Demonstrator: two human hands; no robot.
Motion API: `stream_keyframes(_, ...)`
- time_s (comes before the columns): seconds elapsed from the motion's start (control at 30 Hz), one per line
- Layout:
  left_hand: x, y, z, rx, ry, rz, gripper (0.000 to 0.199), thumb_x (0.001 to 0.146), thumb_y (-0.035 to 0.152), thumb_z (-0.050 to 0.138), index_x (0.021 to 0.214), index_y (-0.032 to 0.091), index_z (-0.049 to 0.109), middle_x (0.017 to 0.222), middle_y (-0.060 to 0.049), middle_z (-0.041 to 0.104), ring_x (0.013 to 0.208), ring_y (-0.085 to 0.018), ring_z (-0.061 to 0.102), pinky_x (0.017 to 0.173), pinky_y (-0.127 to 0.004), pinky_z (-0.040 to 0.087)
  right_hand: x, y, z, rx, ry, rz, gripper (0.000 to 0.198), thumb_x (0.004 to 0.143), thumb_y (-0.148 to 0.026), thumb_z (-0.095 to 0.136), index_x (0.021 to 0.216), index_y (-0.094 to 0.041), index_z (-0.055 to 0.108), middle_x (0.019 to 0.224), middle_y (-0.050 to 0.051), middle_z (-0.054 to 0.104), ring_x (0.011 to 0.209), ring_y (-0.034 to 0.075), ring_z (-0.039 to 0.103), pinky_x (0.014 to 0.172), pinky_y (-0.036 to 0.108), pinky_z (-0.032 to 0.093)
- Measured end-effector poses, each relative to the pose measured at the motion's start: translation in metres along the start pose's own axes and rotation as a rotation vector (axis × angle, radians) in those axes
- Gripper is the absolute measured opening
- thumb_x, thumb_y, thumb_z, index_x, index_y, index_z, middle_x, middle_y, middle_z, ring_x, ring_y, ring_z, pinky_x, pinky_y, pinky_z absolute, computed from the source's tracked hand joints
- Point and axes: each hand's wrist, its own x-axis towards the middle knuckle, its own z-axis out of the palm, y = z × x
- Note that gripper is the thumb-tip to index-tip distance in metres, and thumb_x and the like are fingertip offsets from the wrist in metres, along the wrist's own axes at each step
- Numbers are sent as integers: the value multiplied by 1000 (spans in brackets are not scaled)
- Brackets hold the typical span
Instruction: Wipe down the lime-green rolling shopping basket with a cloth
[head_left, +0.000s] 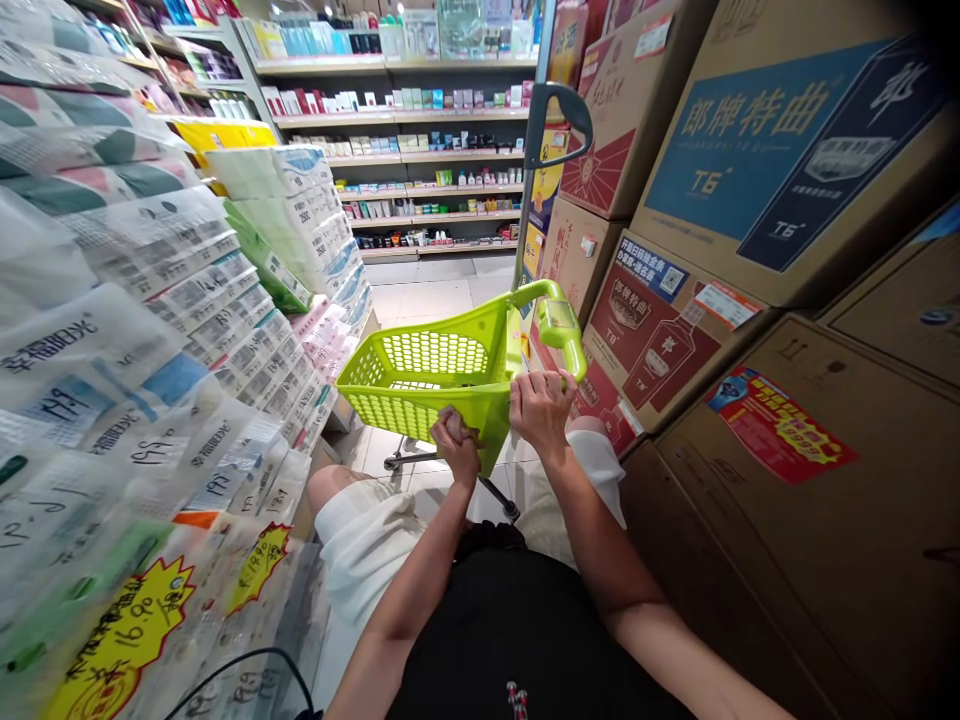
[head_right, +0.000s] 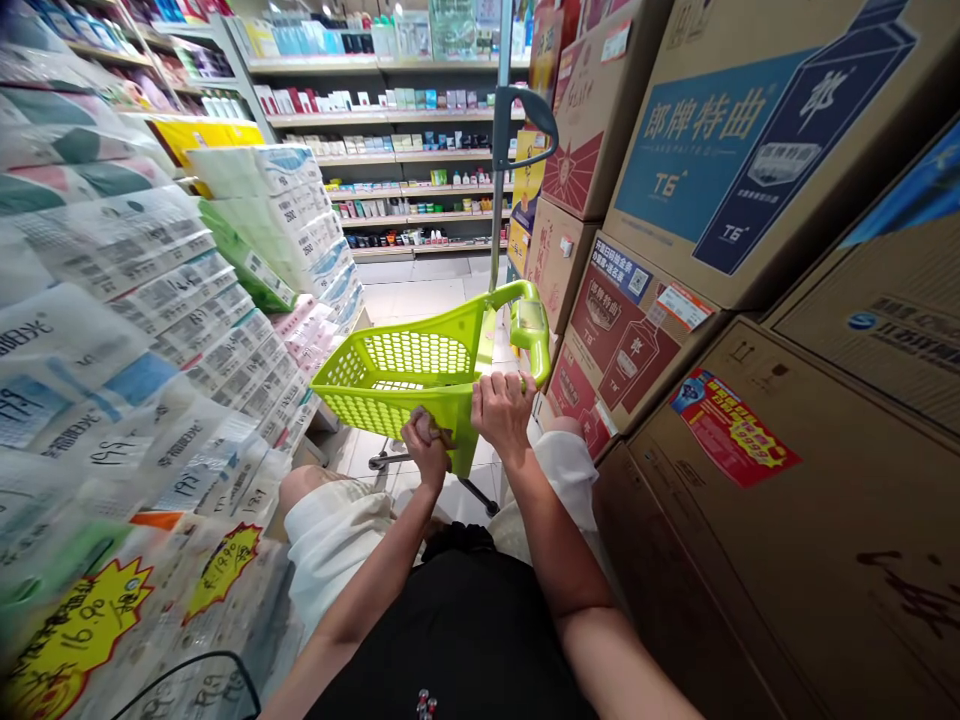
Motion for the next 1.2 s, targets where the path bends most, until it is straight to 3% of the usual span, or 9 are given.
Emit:
stream_keyframes(0.23,-1,17,0,-68,-125,153,48,71,6,57,116,22,63,116,-9,58,116,-26,60,109,-43,47,0,3,0,8,-18,9,28,104,-32,45,93,-23,69,91,6,68,99,26,51,112,46,24)
stream_keyframes(0.47,-26,0,-3,-25,-233,200,52,64,-1,53,109,20,68,109,-9,60,107,-26,63,102,-44,52,1,1,-2,-15,-5,-3,28,105,-32,45,94,-23,69,92,5,68,97,25,51,111,44,24)
stream_keyframes(0.7,-15,30,6,-158,-278,325,49,72,5,57,118,21,67,115,-9,63,112,-26,62,102,-42,51,0,2,-3,-19,-28,2,29,106,-32,45,93,-22,68,93,6,69,98,24,52,113,44,23)
stream_keyframes(0.97,-37,-24,-2,-44,-311,235,48,67,2,55,110,21,62,108,-8,60,105,-26,61,100,-45,53,0,1,-3,-50,5,-13,29,106,-32,45,92,-22,69,93,6,69,98,24,52,112,45,23)
stream_keyframes(1.2,-39,-7,18,-72,-219,552,48,80,7,60,127,18,55,124,-16,54,120,-29,54,105,-49,49,-1,0,-5,-35,-4,-13,28,105,-31,46,92,-22,68,93,6,69,97,25,53,111,45,24)
